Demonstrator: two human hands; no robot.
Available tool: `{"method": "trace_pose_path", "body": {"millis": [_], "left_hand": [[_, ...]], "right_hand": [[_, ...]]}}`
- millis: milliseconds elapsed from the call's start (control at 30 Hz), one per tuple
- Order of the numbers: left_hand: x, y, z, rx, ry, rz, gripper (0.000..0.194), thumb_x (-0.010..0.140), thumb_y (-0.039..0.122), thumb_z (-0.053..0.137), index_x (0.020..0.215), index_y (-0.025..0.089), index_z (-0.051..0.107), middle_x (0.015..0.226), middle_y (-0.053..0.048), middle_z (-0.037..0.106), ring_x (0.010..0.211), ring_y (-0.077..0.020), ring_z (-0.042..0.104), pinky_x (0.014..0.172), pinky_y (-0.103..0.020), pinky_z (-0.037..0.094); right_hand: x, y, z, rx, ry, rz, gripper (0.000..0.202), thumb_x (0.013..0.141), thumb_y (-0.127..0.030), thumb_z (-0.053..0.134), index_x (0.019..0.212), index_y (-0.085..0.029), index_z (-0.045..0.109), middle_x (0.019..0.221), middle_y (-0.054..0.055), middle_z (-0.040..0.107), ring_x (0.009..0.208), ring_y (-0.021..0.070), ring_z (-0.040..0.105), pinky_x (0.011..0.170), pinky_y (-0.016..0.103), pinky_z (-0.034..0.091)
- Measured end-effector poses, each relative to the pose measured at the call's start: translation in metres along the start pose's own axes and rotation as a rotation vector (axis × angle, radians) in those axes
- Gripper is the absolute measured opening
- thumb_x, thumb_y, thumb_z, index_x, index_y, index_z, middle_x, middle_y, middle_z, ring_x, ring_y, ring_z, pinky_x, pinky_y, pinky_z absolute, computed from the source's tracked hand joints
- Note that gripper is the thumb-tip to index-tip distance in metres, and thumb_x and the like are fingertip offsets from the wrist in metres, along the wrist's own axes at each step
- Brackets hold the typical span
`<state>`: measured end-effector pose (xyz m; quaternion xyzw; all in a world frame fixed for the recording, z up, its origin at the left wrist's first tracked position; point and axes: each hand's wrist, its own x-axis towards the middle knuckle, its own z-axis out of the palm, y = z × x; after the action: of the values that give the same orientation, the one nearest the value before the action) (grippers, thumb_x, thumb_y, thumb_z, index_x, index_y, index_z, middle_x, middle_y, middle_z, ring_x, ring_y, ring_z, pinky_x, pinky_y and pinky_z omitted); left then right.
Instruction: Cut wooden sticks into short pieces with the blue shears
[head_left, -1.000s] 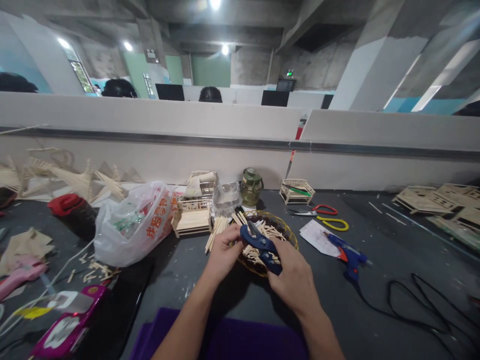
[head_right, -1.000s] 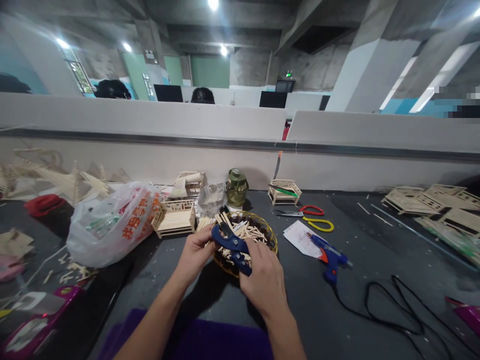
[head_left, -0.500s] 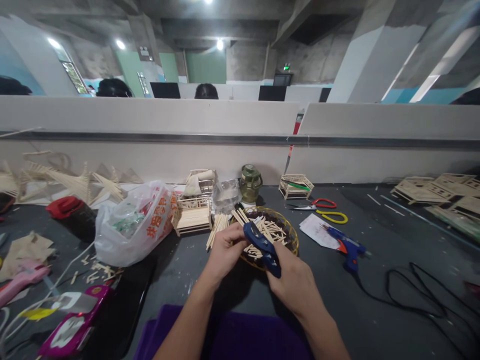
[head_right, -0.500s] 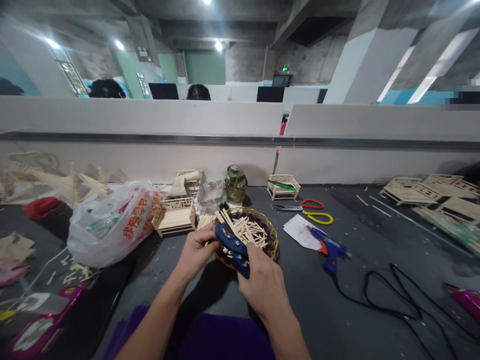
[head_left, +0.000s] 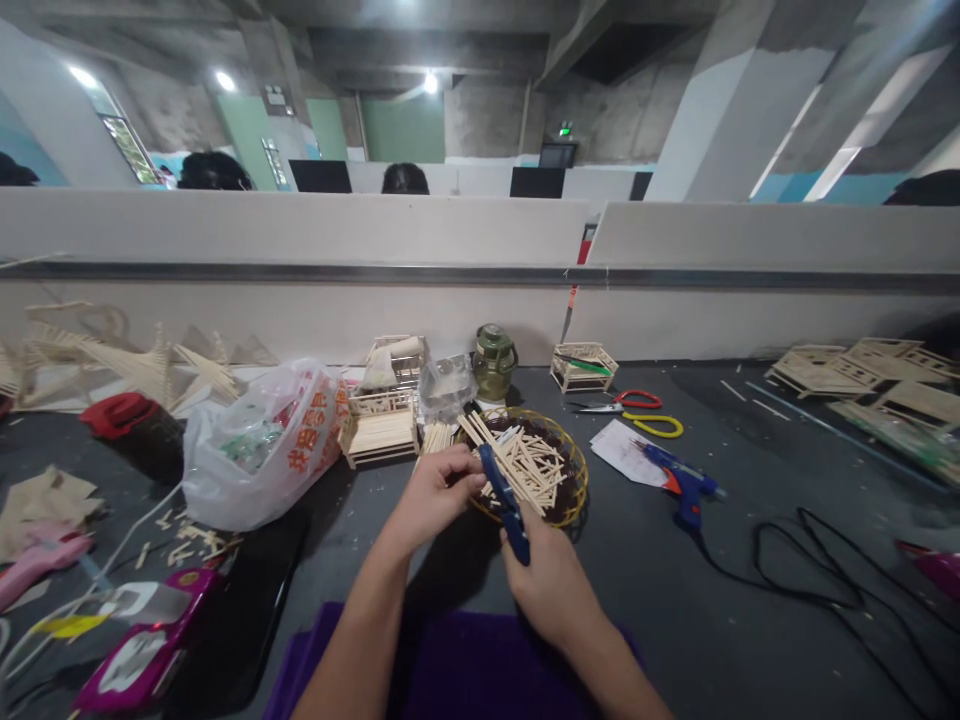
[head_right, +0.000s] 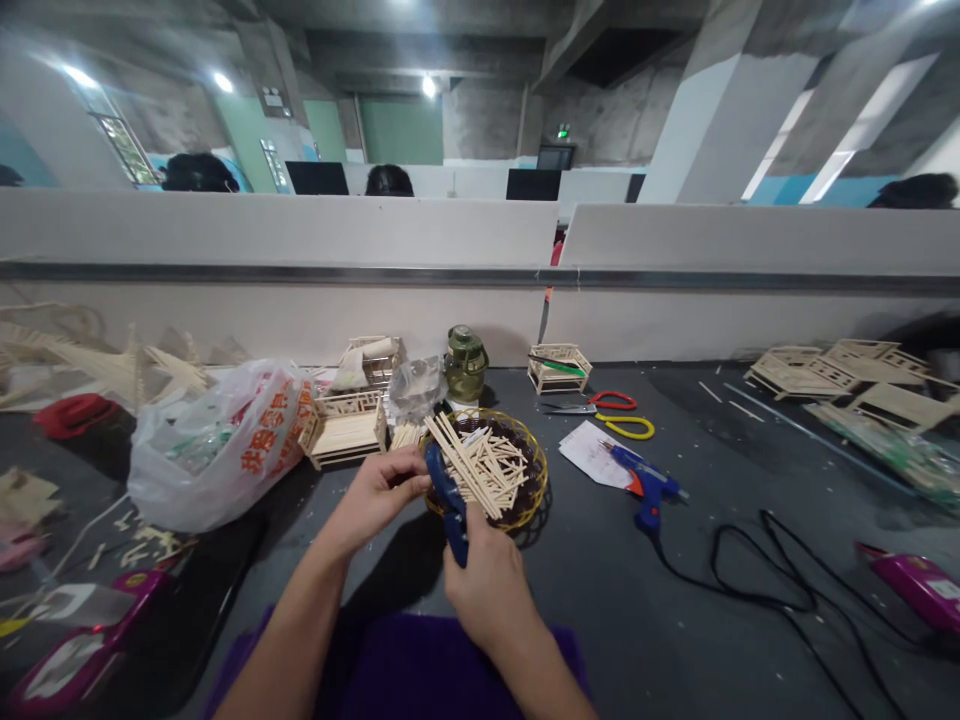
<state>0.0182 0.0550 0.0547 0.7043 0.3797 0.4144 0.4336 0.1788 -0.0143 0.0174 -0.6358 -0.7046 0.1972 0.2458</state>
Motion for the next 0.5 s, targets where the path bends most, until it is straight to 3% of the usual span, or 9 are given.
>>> {"method": "trace_pose_path", "body": {"millis": [167, 500], "left_hand": [[-0.004, -0.009, -0.016, 0.033, -0.093, -0.107, 0.020, 0.077, 0.029, 0.061, 0.066, 0.013, 0.066, 0.068, -0.002, 0.058, 0.067, -0.0134, 0.052, 0.066, -0.024, 0.041], [0.002, -0.023, -0.007, 0.016, -0.097, -0.173, 0.019, 0.074, 0.030, 0.063, 0.066, 0.013, 0.066, 0.068, -0.003, 0.061, 0.067, -0.0137, 0.054, 0.067, -0.025, 0.041]], "right_hand": [[-0.003, -0.008, 0.015, 0.170, -0.049, -0.016, 0.013, 0.085, -0.020, 0.044, 0.091, -0.019, 0.056, 0.075, 0.005, 0.067, 0.074, 0.0192, 0.064, 0.067, 0.025, 0.042], [-0.006, -0.003, 0.029, 0.102, -0.016, 0.091, 0.019, 0.088, -0.023, 0.045, 0.099, -0.017, 0.059, 0.079, 0.008, 0.069, 0.075, 0.0212, 0.066, 0.066, 0.025, 0.040]]}}
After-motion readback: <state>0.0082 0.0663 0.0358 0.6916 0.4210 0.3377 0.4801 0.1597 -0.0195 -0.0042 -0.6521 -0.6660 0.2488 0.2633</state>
